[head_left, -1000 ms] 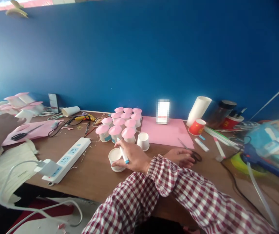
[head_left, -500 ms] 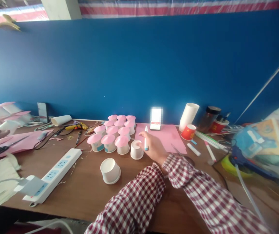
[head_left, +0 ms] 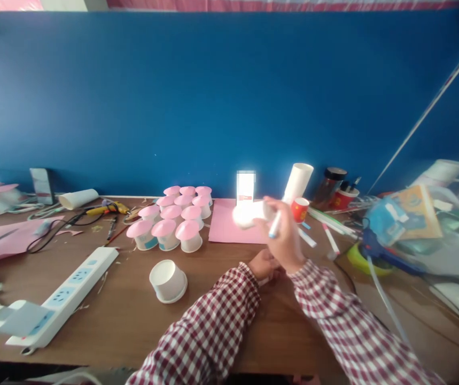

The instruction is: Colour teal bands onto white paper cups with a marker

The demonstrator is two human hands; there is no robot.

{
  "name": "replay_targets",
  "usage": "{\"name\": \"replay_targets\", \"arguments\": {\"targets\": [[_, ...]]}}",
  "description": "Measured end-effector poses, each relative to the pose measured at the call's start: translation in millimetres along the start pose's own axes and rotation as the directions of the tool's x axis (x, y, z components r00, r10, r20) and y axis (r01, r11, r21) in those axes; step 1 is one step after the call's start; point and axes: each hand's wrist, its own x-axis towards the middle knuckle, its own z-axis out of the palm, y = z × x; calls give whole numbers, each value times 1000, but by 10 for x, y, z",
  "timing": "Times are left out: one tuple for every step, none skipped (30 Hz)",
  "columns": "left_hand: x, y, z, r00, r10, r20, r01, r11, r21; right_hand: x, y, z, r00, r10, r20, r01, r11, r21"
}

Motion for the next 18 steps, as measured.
{"name": "replay_targets", "arguments": {"targets": [[-11, -25, -7, 997, -31, 68, 30, 1000, 5, -36, 86, -148, 997, -25, -72, 20, 998, -65], [-14, -46, -13, 990, -48, 130, 48, 999, 2, -82, 174, -276, 993, -39, -112, 24, 991, -129], [-8, -60, -16, 983, -28, 179, 34, 999, -30, -137, 260, -378, 989, -45, -138, 19, 983, -182], [4, -69, -19, 989, 6, 148, 1, 999, -49, -198, 338, -451, 983, -56, -173, 16, 975, -223], [23, -74, -22, 995, 68, 66, -66, 997, -42, -259, 406, -494, 980, -61, -189, 12, 968, -251], [44, -76, -27, 984, 165, -63, -167, 985, -29, -320, 460, -511, 975, -64, -211, 5, 964, -267], [66, -74, -35, 965, 223, -138, -228, 974, -17, -377, 501, -505, 972, -64, -227, 1, 964, -265], [85, -71, -47, 946, 267, -184, -273, 962, -5, -427, 529, -483, 969, -52, -240, -10, 968, -250], [100, -67, -62, 916, 333, -222, -333, 942, 38, -471, 546, -451, 969, -29, -245, -29, 973, -229], [110, -63, -80, 897, 373, -239, -365, 928, 77, -507, 555, -416, 973, 3, -232, -52, 978, -204], [117, -60, -97, 891, 388, -236, -372, 922, 110, -536, 559, -382, 976, 37, -215, -77, 980, -183], [120, -57, -112, 883, 407, -233, -386, 913, 131, -558, 562, -353, 977, 61, -203, -96, 981, -167], [121, -55, -125, 882, 414, -225, -392, 910, 136, -575, 566, -331, 979, 78, -186, -108, 982, -155], [121, -52, -133, 883, 415, -218, -396, 910, 126, -588, 573, -316, 980, 93, -174, -119, 982, -144], [121, -49, -137, 886, 411, -213, -397, 912, 105, -597, 583, -308, 981, 106, -164, -128, 983, -132], [120, -45, -137, 892, 399, -210, -391, 917, 80, -604, 596, -306, 981, 121, -155, -140, 983, -117], [120, -40, -133, 899, 384, -208, -382, 923, 52, -609, 610, -309, 979, 138, -150, -154, 983, -102], [118, -34, -128, 906, 368, -207, -371, 928, 26, -613, 623, -313, 976, 156, -151, -170, 981, -89]]}}
